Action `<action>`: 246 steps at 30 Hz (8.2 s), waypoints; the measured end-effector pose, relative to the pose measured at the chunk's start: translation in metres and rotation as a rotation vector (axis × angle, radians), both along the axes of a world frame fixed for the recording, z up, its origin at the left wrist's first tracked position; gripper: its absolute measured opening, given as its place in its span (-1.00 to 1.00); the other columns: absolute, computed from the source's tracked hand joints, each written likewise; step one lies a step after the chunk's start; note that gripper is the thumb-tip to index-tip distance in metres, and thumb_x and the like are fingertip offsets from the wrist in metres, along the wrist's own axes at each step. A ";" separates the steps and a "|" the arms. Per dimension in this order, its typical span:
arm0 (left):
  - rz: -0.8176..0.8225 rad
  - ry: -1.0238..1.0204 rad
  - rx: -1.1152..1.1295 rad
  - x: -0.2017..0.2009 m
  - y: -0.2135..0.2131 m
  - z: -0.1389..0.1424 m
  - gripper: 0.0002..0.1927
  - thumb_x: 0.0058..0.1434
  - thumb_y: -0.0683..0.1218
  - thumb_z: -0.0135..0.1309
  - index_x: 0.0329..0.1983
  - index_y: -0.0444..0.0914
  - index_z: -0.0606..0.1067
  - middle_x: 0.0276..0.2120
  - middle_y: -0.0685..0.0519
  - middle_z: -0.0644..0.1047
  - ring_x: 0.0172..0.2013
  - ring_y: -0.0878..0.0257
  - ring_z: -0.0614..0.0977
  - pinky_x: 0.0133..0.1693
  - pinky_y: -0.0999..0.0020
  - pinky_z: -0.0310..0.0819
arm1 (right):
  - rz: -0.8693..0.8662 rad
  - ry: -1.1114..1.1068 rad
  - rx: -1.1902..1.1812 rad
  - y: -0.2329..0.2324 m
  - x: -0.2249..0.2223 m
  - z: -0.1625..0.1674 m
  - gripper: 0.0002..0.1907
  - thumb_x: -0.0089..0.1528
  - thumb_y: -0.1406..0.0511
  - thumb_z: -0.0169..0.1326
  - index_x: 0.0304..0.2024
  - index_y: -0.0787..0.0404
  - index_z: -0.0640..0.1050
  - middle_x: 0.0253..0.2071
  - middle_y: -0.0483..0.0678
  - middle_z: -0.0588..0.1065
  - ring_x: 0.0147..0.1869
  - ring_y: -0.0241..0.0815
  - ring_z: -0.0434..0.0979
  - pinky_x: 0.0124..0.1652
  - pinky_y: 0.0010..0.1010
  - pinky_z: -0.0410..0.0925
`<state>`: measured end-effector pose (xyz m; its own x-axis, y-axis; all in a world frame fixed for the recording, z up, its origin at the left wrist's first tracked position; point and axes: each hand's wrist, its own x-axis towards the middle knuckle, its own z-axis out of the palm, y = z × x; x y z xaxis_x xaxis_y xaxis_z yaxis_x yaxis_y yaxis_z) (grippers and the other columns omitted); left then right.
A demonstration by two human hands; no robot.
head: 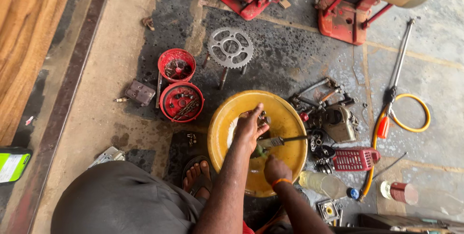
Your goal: The person sits at a yellow basin on the floor cleaning small engine components. They pour liquid from a plastic bottle over a metal part, then scrub the parts one at a time with a brush, dipping them in the basin and setting cleaned pieces aside.
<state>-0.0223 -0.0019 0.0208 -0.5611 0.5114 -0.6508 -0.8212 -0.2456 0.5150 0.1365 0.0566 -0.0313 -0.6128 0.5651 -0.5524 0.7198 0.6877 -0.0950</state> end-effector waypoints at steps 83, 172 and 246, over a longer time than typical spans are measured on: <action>0.211 -0.338 0.387 0.025 0.022 0.020 -0.54 0.48 0.10 -0.22 -0.19 -0.43 0.40 -0.33 -0.19 0.55 -0.31 -0.01 0.68 -0.17 0.10 0.74 | -0.077 0.538 0.283 -0.023 -0.005 0.148 -0.72 0.36 0.01 -0.04 -0.13 0.01 0.50 -0.53 0.13 0.56 -0.45 0.25 0.59 -0.49 0.06 0.40; 0.087 0.256 0.106 -0.009 -0.007 0.038 0.07 0.24 0.60 -0.74 -0.43 -0.34 0.49 -0.47 -0.01 0.55 -0.43 0.22 0.55 -0.18 0.34 0.47 | -0.544 0.550 -0.782 0.039 -0.002 0.101 -0.62 0.37 0.08 -0.11 -0.13 0.19 0.60 -0.50 -0.21 0.34 -0.51 -0.38 0.25 -0.52 -0.52 0.15; -0.410 0.509 0.062 0.025 0.007 0.029 0.10 0.18 0.65 -0.76 -0.50 -0.30 0.50 -0.57 0.05 0.51 -0.44 0.28 0.57 -0.28 0.37 0.51 | 0.109 0.632 0.499 -0.018 0.028 0.156 -0.66 0.38 0.04 -0.05 -0.18 0.10 0.60 -0.52 -0.24 0.35 -0.58 -0.32 0.31 -0.55 -0.35 0.21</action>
